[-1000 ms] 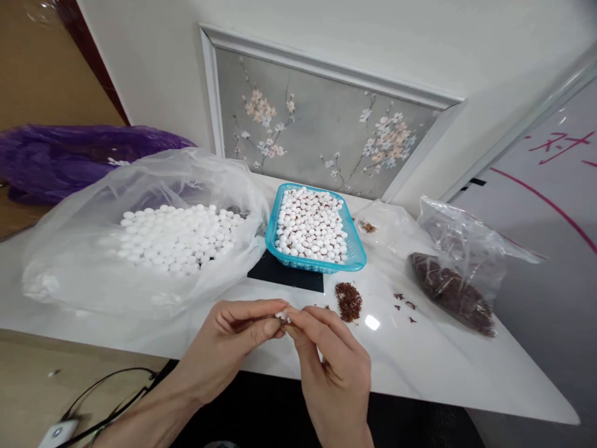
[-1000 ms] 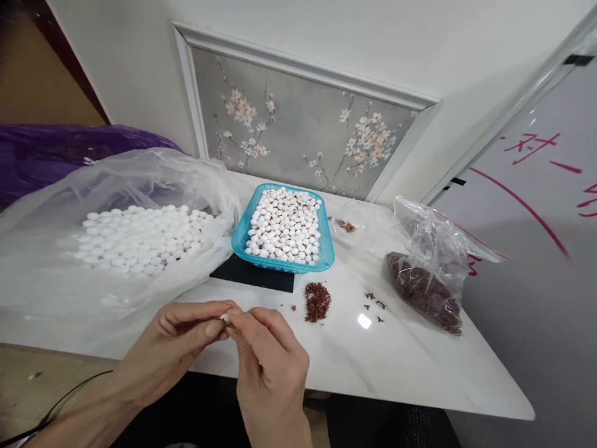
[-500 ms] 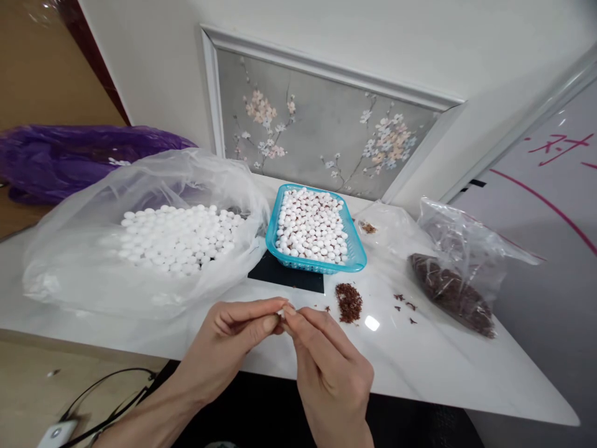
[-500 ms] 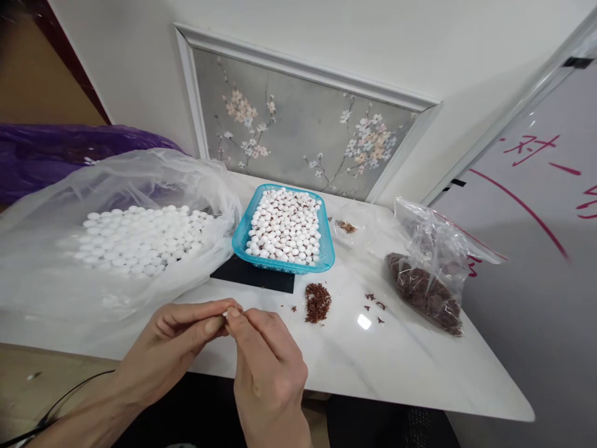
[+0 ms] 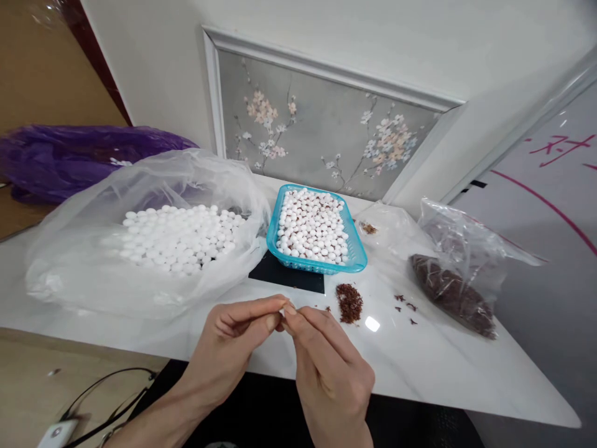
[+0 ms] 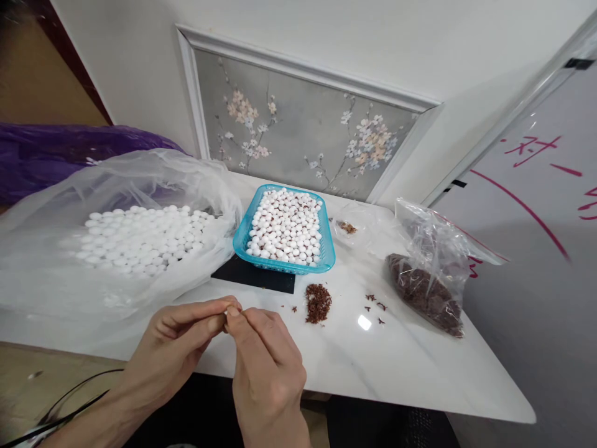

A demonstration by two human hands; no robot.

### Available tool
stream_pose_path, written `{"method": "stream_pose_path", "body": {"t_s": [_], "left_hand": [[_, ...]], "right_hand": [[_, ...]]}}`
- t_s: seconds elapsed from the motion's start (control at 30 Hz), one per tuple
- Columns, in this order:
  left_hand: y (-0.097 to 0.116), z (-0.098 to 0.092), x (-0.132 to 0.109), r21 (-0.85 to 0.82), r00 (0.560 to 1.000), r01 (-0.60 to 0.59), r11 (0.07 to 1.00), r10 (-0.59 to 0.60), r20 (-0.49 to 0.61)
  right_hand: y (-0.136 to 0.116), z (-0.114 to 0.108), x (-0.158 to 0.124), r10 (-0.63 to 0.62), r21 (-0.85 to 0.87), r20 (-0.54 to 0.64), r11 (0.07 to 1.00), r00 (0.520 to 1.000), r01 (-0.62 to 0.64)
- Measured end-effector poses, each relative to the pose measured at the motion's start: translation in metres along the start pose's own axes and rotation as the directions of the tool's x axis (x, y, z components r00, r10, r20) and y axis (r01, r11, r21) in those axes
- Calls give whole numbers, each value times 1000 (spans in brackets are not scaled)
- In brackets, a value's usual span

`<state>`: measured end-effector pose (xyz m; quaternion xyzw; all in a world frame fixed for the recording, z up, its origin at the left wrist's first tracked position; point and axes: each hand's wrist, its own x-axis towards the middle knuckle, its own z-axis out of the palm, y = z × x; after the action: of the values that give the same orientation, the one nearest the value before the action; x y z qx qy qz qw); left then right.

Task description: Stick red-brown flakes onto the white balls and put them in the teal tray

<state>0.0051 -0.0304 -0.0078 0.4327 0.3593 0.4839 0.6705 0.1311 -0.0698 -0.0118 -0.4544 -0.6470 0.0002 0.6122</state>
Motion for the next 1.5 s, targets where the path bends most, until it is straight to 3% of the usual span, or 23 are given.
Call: {"method": "stream_pose_path", "body": {"t_s": [0.27,0.6,0.93,1.03,1.1,1.17,1.2,1.33,1.5], "left_hand": [[-1,0,-1,-8,1000,4,1000,-4,22],[14,2,-6,237,991,-115,965,94,100],[15,5,-6,285,979,-205,937,190,78],[24,13,7,430,963,-236,871,270,-19],[32,22,25,530,926,-291,796,375,-55],[40,34,48,593,881,-381,709,474,-1],[43,39,59,613,869,-415,672,492,49],[49,51,83,721,876,-433,540,442,195],[53,37,63,737,845,-479,476,478,240]], "right_hand": [[1,-2,0,13,4,-21,1000,1000,-13],[-1,-17,2,313,93,77,943,947,-319],[-2,-20,-1,260,19,59,965,964,-261],[8,-39,1,223,-119,0,968,975,-221],[22,-58,2,277,-206,-123,932,953,-297],[39,-76,2,326,-284,-250,876,912,-390],[48,-83,1,347,-322,-254,849,903,-418],[70,-91,-4,342,-447,-94,825,935,-346],[68,-65,-4,261,-592,244,803,934,-70]]}}
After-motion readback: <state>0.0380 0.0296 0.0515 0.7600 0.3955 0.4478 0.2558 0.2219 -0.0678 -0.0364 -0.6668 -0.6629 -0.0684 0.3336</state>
